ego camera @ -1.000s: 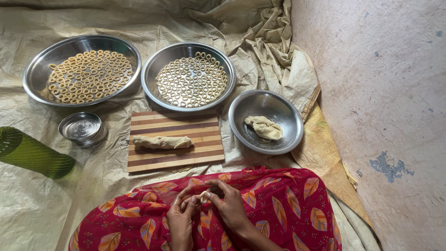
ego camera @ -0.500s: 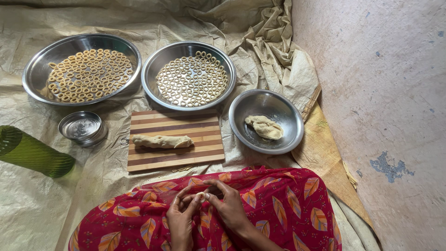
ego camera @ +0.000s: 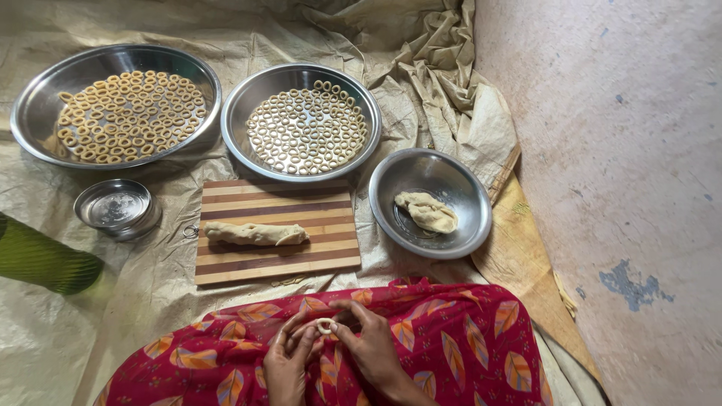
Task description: The person rolls small pieces of dough between their palms to form thin ropes, then joins the ends to create rings. The rings are placed into a large metal tray. The person repeats this process continuously.
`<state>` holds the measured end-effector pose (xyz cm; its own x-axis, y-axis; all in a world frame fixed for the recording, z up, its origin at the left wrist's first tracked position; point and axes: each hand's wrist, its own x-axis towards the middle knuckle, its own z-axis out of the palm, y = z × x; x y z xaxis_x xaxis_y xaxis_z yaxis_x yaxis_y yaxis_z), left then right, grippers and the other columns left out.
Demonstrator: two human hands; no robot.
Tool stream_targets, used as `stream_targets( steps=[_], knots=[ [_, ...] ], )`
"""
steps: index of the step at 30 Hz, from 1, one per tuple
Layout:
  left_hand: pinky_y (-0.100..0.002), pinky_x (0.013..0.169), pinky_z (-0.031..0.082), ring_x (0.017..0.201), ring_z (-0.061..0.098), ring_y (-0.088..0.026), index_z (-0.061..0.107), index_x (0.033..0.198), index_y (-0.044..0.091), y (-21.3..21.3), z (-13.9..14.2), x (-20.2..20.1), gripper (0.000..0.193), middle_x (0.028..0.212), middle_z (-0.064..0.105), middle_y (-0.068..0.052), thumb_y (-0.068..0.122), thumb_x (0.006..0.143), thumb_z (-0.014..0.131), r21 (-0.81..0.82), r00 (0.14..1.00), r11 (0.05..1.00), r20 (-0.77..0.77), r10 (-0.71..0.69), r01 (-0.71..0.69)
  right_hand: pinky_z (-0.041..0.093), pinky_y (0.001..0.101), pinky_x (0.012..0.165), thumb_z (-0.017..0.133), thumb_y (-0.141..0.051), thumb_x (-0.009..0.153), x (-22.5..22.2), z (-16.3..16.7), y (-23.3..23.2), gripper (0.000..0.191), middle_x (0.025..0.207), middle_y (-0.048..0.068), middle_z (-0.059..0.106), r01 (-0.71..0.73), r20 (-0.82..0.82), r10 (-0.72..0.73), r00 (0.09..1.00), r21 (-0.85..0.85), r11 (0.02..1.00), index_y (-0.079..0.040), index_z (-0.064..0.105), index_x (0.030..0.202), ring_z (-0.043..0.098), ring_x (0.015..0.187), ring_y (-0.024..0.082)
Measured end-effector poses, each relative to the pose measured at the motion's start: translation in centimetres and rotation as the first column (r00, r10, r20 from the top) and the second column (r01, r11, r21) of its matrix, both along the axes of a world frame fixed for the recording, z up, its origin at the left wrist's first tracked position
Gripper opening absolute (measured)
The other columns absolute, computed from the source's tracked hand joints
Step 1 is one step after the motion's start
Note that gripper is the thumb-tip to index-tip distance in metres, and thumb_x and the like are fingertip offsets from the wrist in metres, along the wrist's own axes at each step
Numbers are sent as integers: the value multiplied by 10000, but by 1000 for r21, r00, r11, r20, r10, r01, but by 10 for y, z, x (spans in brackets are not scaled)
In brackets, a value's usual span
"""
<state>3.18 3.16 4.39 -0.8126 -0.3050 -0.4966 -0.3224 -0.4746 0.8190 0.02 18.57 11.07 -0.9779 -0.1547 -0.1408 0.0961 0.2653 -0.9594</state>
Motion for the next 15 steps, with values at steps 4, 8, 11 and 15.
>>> stream_targets(
  steps=[4, 8, 11, 15],
  knots=[
    [-367, 859, 656, 1104, 736, -206, 573, 1353, 100, -18, 30, -12, 483, 1258, 729, -95, 139, 878, 649, -74, 998, 996, 16, -55, 56, 598, 301, 820, 754, -79, 898, -16, 1, 7, 210, 967, 99, 803, 84, 133, -39, 990, -349, 933, 28, 761, 1079, 751, 902, 165],
    [-396, 944, 627, 1075, 732, -257, 634, 1343, 99, -54, 82, -45, 482, 1247, 756, -146, 242, 884, 670, -207, 986, 966, -28, -166, 156, 591, 284, 814, 720, -93, 904, -48, 2, 16, 197, 970, 56, 811, 99, 337, -1, 942, -273, 957, -35, 775, 1084, 740, 880, 129],
    [-376, 969, 597, 1026, 760, -229, 689, 1280, 130, -90, 110, -93, 399, 1205, 780, -78, 349, 949, 648, -416, 971, 878, 124, -203, 236, 564, 294, 763, 669, -102, 944, -87, 3, 23, 216, 933, 84, 782, 171, 362, -51, 931, -308, 936, -9, 780, 1105, 701, 807, 144],
    [-355, 978, 548, 1106, 713, -183, 696, 1218, 66, -132, 103, -168, 302, 1169, 744, -99, 250, 997, 602, -283, 983, 959, -180, -39, -13, 605, 415, 692, 647, -100, 924, -156, 1, 28, 239, 911, 74, 726, 261, 427, -98, 899, -344, 902, -19, 725, 1135, 674, 819, 165]
  ],
)
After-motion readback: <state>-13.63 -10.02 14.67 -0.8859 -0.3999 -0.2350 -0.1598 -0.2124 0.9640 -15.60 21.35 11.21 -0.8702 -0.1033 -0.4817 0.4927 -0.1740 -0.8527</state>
